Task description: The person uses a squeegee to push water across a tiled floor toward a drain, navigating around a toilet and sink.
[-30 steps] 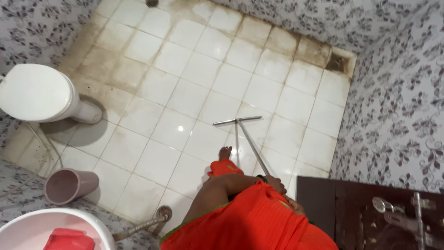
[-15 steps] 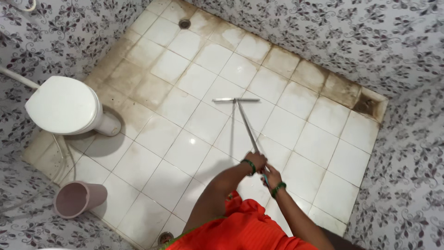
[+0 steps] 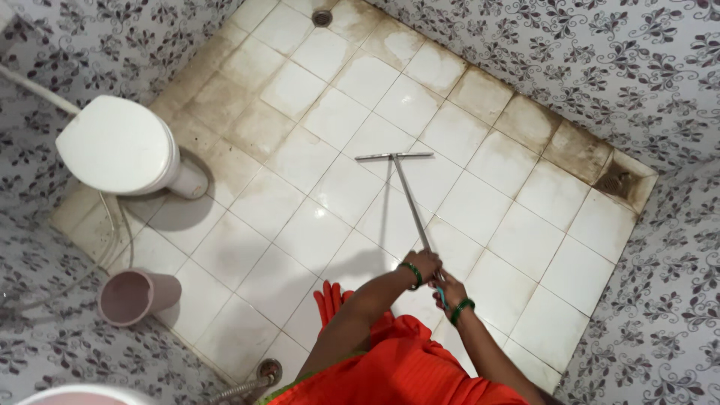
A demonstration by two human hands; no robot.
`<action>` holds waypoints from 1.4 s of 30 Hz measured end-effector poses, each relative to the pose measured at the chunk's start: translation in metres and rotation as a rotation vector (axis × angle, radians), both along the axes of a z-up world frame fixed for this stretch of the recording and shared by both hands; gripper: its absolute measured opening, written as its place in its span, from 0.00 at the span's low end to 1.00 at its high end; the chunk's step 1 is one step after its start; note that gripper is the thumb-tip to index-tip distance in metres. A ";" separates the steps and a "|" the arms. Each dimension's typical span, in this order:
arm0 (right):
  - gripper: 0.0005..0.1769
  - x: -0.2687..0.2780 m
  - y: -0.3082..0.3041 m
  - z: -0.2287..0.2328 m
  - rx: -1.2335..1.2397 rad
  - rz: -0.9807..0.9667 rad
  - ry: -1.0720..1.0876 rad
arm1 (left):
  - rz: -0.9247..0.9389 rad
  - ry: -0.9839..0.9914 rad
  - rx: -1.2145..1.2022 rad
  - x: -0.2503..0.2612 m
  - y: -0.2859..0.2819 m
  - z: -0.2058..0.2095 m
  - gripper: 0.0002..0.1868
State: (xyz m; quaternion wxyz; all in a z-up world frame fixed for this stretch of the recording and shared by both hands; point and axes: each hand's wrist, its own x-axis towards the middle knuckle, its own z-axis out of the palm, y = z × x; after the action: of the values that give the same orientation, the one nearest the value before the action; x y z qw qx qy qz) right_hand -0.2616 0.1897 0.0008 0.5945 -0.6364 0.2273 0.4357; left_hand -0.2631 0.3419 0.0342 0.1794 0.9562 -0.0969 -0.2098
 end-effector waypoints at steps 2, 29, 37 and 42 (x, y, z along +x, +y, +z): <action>0.32 -0.031 -0.033 0.001 -0.039 0.011 0.024 | -0.047 0.036 -0.021 -0.025 -0.025 -0.004 0.19; 0.33 -0.178 -0.229 0.024 -0.083 0.546 -0.249 | -0.299 0.092 -0.095 -0.191 -0.193 -0.019 0.18; 0.32 -0.119 -0.044 0.011 -0.062 0.557 -0.269 | 0.177 0.029 0.060 -0.154 -0.032 -0.012 0.14; 0.32 -0.095 0.056 0.011 -0.015 0.575 -0.207 | 0.358 0.040 0.053 -0.146 0.052 -0.008 0.17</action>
State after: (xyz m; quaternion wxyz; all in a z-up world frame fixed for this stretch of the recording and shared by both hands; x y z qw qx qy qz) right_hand -0.3570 0.2460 0.0116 0.4621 -0.7200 -0.0206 0.5174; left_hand -0.4090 0.3935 0.0258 0.1905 0.9583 0.0839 -0.1959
